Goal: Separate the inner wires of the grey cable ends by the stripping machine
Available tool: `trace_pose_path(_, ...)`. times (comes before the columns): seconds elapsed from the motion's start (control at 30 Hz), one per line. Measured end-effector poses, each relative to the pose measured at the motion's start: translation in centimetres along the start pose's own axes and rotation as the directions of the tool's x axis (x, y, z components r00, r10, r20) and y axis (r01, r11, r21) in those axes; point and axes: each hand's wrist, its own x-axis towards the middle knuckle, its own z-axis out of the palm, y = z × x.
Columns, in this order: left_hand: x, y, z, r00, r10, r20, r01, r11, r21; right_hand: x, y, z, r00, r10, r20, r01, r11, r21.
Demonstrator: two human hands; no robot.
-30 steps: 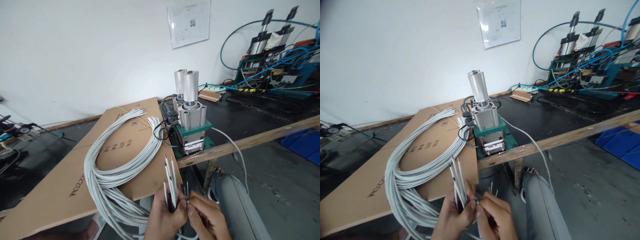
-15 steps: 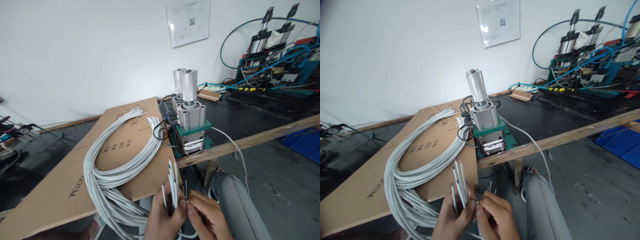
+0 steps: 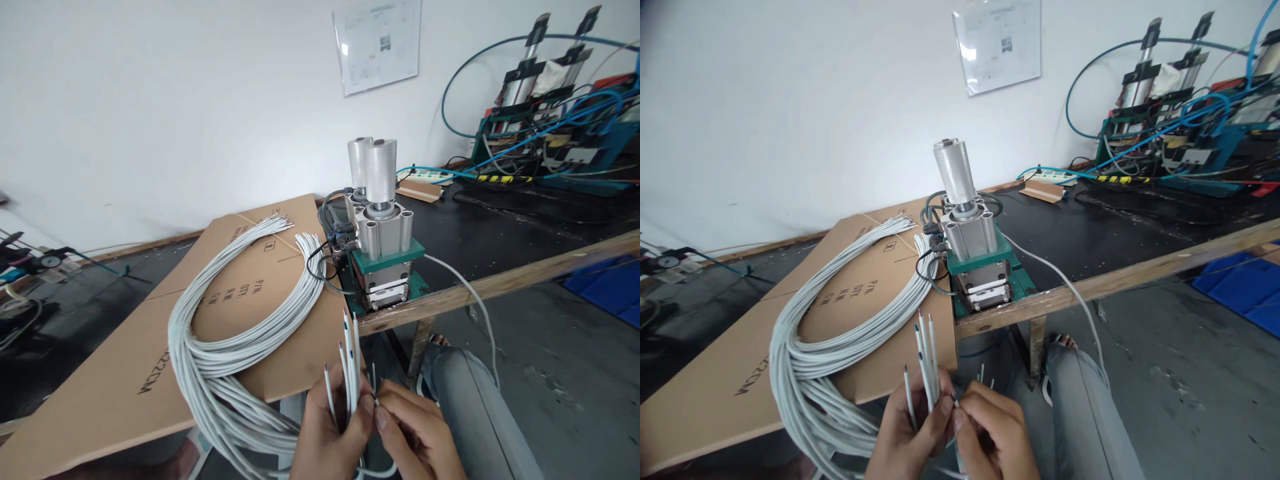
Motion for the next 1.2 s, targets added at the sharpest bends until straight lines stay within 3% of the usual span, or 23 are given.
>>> trace_pose_path(0.1, 0.0, 0.1, 0.2, 1.000, -0.019, 0.005, 0.019, 0.999, -0.027, 0.1, -0.5, -0.2, 0.998, 0.047, 0.042, -0.045, 0.998, -0.044)
trace_pose_path(0.47, 0.3, -0.7, 0.0, 0.999, 0.034, 0.002, -0.034, 0.999, 0.015, 0.0, -0.3, -0.4, 0.998, 0.043, 0.047, -0.040, 0.997, -0.063)
trace_pose_path(0.7, 0.2, -0.5, -0.1, 0.999, 0.029, -0.013, -0.029, 0.999, 0.033, -0.8, 1.3, 1.7, 0.990, 0.014, -0.143, -0.006, 0.999, 0.053)
trace_pose_path(0.9, 0.2, -0.8, 0.1, 1.000, -0.014, -0.018, 0.013, 0.997, -0.075, -0.6, 1.3, 1.2, 0.997, 0.018, -0.077, -0.012, 0.997, 0.075)
trace_pose_path(1.2, 0.4, -1.9, -0.5, 1.000, 0.015, -0.026, -0.016, 0.999, -0.037, -0.4, 1.2, 0.8, 0.998, -0.007, -0.061, 0.009, 0.999, 0.042)
